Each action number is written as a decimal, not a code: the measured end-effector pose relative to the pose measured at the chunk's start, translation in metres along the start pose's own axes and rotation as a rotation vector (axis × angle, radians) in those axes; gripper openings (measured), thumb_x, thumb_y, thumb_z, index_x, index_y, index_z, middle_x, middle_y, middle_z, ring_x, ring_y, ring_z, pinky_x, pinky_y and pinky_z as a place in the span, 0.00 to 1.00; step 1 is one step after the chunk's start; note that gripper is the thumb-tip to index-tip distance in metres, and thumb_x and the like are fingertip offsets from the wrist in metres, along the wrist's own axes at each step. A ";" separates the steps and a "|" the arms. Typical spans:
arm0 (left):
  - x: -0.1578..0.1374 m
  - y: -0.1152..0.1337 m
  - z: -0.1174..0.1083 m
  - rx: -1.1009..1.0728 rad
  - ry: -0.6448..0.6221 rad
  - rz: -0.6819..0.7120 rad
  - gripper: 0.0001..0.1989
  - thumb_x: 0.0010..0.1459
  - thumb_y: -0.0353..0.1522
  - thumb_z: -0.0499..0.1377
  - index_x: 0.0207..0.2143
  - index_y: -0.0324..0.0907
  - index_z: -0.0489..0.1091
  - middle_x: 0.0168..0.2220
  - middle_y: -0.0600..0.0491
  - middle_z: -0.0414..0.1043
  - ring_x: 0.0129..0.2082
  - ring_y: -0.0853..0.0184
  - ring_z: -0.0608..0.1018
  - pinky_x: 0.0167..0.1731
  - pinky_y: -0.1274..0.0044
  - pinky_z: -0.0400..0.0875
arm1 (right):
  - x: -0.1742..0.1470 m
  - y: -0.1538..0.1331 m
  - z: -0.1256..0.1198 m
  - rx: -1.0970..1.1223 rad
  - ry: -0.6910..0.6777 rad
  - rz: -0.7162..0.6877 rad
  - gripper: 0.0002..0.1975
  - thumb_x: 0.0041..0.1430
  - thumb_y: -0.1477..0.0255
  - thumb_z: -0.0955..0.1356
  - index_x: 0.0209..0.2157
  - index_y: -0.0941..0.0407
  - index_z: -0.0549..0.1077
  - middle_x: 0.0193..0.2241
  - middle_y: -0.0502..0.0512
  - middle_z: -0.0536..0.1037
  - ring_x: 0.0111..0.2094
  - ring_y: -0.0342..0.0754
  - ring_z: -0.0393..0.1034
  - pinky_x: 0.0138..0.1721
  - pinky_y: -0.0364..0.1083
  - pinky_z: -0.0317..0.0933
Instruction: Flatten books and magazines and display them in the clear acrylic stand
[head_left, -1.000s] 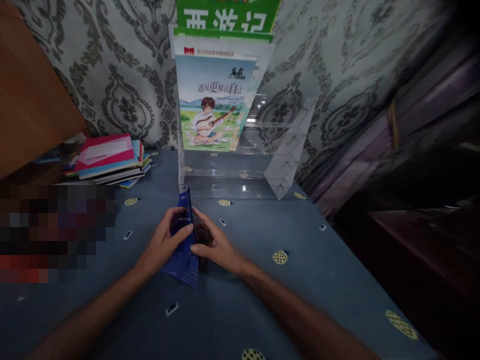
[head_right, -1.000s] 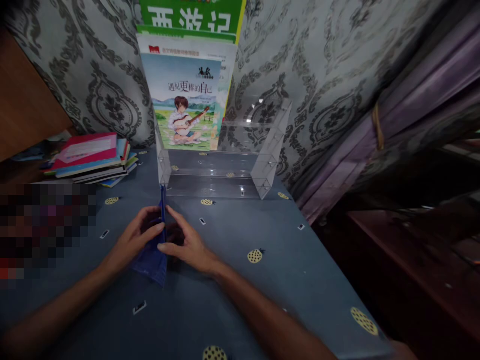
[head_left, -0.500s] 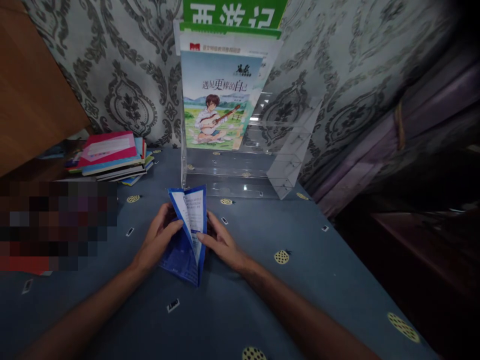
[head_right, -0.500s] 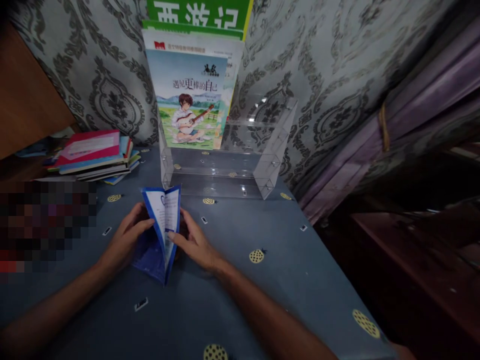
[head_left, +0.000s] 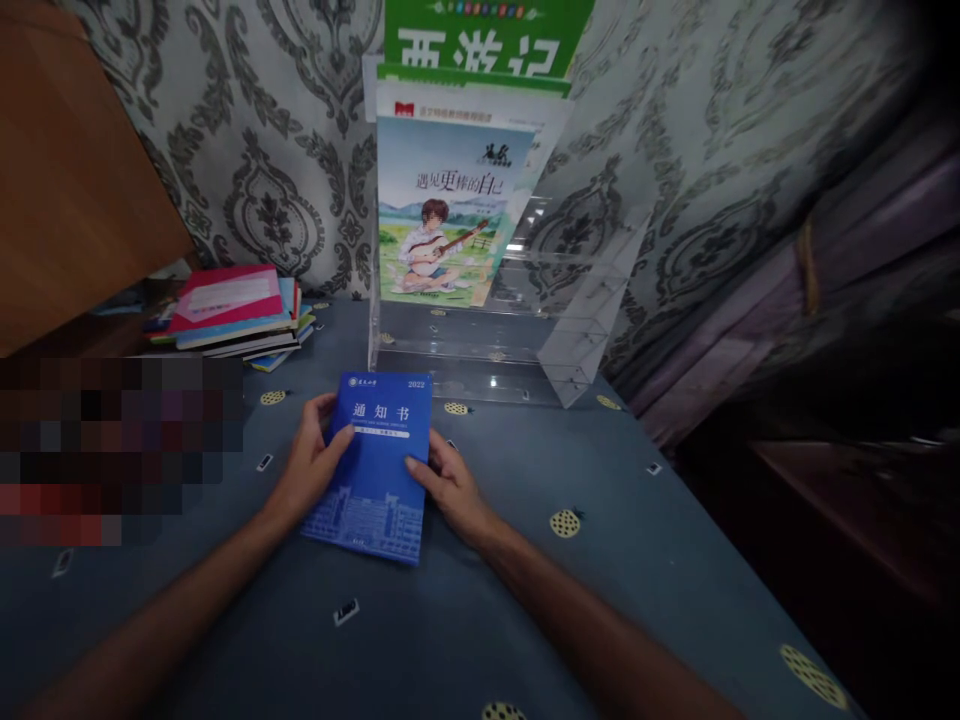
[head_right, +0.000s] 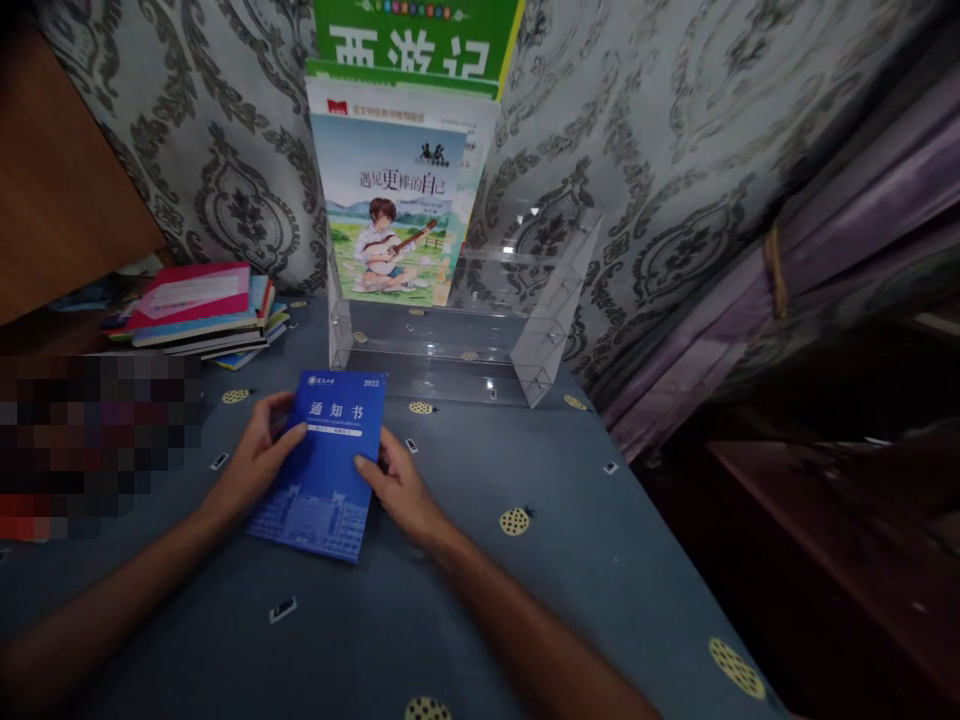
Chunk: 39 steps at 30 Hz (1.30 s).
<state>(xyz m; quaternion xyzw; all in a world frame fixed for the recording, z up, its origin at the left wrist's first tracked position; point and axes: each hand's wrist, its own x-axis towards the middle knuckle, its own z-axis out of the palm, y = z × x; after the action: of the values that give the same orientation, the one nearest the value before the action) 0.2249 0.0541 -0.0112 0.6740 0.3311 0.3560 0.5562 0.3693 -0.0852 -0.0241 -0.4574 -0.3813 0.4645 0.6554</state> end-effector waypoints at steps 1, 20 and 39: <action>0.003 -0.001 -0.002 -0.042 0.003 -0.035 0.28 0.54 0.42 0.63 0.54 0.43 0.61 0.59 0.43 0.67 0.61 0.54 0.70 0.60 0.60 0.63 | 0.001 0.001 -0.001 0.007 0.006 -0.003 0.23 0.58 0.56 0.73 0.52 0.50 0.72 0.47 0.54 0.78 0.48 0.51 0.74 0.55 0.55 0.66; 0.037 -0.010 -0.050 0.688 -0.450 0.180 0.28 0.51 0.44 0.60 0.53 0.43 0.68 0.52 0.46 0.71 0.53 0.51 0.72 0.55 0.58 0.66 | 0.002 -0.028 -0.017 -1.325 0.100 -0.053 0.17 0.64 0.70 0.69 0.54 0.55 0.73 0.44 0.60 0.79 0.47 0.56 0.73 0.47 0.55 0.68; 0.041 -0.010 -0.072 1.003 -0.706 0.112 0.55 0.49 0.55 0.62 0.70 0.38 0.46 0.73 0.36 0.42 0.72 0.45 0.45 0.67 0.55 0.46 | 0.045 0.008 0.045 -1.287 -0.480 -0.259 0.34 0.68 0.56 0.64 0.67 0.59 0.55 0.65 0.67 0.65 0.67 0.54 0.57 0.70 0.60 0.41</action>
<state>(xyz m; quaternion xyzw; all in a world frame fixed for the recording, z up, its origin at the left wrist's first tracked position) 0.1846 0.1276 -0.0073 0.9471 0.2180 -0.0594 0.2277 0.3376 -0.0301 -0.0154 -0.5904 -0.7664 0.1527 0.2018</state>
